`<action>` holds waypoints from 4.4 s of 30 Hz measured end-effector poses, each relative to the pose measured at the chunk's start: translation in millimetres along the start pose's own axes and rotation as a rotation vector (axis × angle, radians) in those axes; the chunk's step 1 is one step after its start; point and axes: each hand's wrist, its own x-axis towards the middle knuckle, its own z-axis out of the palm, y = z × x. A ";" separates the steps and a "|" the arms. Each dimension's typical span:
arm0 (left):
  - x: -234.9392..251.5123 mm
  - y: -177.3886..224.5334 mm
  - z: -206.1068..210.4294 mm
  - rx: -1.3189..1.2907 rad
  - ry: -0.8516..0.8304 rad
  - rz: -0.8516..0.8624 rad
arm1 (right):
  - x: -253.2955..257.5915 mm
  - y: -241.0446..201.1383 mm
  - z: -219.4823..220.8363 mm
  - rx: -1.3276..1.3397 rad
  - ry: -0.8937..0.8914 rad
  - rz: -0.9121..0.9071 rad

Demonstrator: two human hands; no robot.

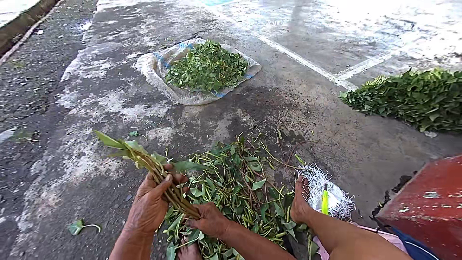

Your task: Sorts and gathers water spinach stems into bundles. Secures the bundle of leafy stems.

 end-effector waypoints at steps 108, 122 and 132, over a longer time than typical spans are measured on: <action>-3.5 -2.9 -22.4 0.028 0.058 -0.035 | -40.7 183.5 -134.6 -0.467 0.453 1.034; -3.7 -9.6 -9.4 0.135 0.080 -0.043 | -26.8 210.7 -116.5 -0.883 0.175 1.043; -5.9 -7.6 -12.8 0.113 0.058 -0.043 | -32.1 191.9 -90.5 0.009 0.515 0.858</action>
